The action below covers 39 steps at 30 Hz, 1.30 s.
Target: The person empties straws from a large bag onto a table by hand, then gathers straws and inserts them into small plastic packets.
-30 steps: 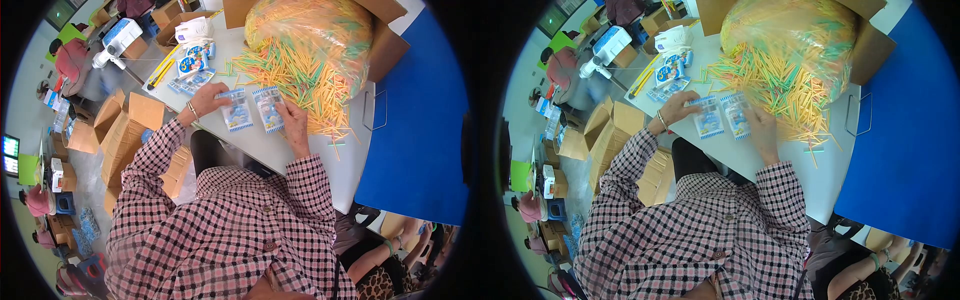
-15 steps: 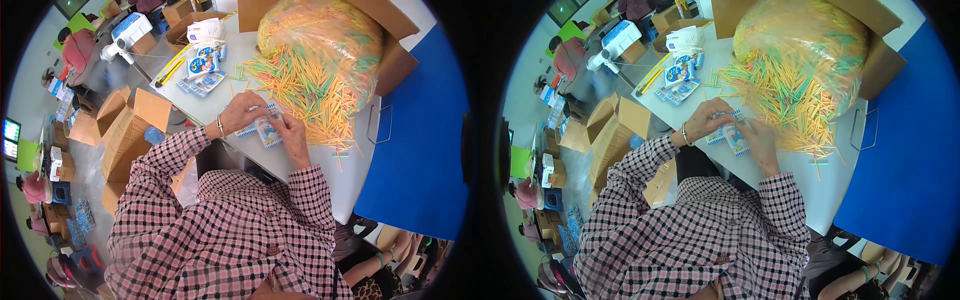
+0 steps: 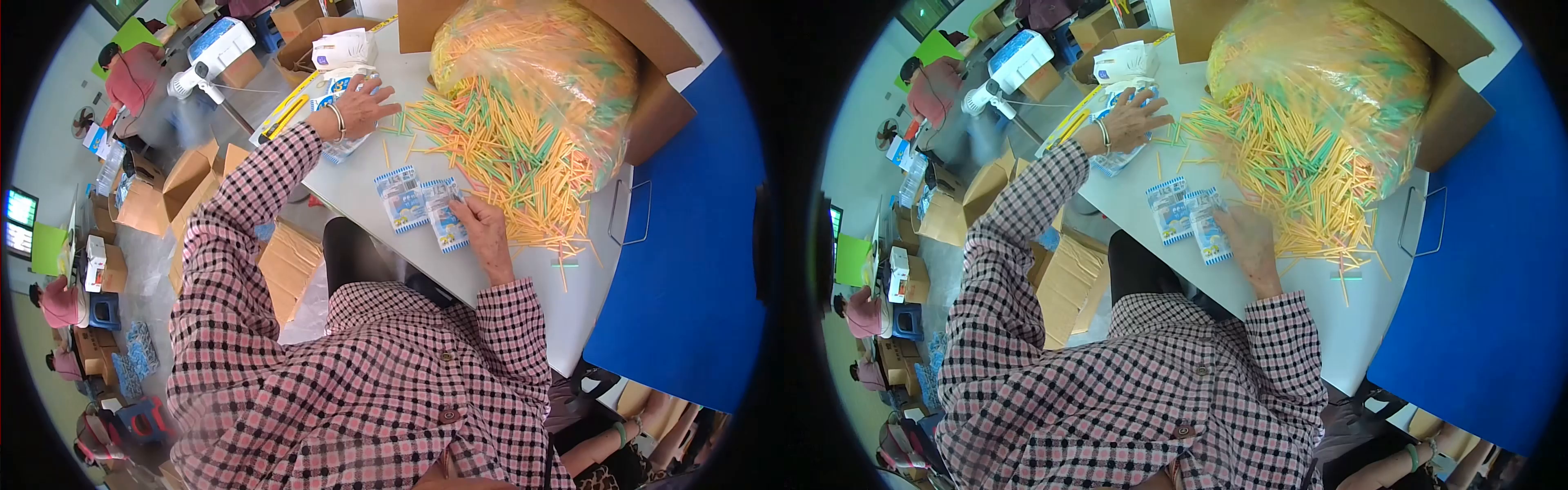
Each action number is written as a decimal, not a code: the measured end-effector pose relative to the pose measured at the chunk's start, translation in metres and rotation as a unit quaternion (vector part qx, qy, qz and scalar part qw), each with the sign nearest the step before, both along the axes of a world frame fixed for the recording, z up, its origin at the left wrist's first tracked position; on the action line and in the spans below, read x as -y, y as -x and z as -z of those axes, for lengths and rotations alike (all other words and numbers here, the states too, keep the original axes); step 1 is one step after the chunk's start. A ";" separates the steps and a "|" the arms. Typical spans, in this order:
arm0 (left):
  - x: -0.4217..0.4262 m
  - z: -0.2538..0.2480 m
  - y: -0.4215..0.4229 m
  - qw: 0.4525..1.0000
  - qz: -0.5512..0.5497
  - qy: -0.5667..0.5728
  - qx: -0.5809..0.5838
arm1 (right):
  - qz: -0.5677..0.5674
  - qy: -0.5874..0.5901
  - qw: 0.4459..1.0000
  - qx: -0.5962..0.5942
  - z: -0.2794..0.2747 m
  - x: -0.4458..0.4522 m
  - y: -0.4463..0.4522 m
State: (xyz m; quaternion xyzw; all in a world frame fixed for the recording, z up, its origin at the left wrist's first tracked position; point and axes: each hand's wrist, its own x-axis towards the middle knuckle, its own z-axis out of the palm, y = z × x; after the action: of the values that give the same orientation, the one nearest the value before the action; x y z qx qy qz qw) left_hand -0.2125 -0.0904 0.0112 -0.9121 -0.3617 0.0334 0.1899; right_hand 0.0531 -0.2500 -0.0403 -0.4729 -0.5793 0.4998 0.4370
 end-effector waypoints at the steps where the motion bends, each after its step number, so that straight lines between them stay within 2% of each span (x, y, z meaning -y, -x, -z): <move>1: -0.003 -0.002 -0.001 1.000 0.012 0.004 -0.012 | 0.001 -0.001 1.000 -0.001 0.002 -0.001 0.000; 8: -0.031 0.002 -0.027 0.995 0.045 0.052 -0.070 | 0.007 -0.041 0.999 -0.011 0.012 -0.003 -0.003; 12: -0.061 0.020 -0.033 0.993 0.108 0.029 -0.031 | 0.012 -0.012 1.000 -0.019 0.008 -0.002 -0.003; 15: -0.072 0.029 -0.040 0.982 0.182 0.015 0.042 | 0.021 0.002 0.999 -0.034 -0.007 0.001 0.000; 20: -0.074 0.041 -0.058 0.976 0.204 -0.029 0.063 | 0.020 -0.007 1.000 -0.015 -0.001 -0.002 -0.004; 28: -0.063 0.036 -0.070 0.982 0.182 -0.042 0.017 | 0.031 0.052 0.994 -0.092 -0.015 0.003 0.003; 32: -0.059 0.041 -0.065 0.980 0.177 -0.090 -0.010 | 0.022 0.003 1.000 -0.022 0.007 -0.007 -0.009; 36: -0.044 0.039 -0.059 0.993 0.106 -0.041 -0.031 | 0.043 -0.009 0.993 -0.107 0.009 -0.010 -0.007; 39: -0.028 0.022 -0.060 0.999 0.019 0.038 0.014 | 0.048 0.031 0.991 -0.120 0.004 -0.009 -0.008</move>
State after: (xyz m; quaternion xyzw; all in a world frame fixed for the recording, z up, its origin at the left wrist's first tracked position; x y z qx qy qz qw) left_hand -0.1526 -0.0622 -0.0106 -0.9259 -0.3451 0.0302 0.1507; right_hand 0.0612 -0.2406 -0.0444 -0.4500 -0.4834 0.5495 0.5117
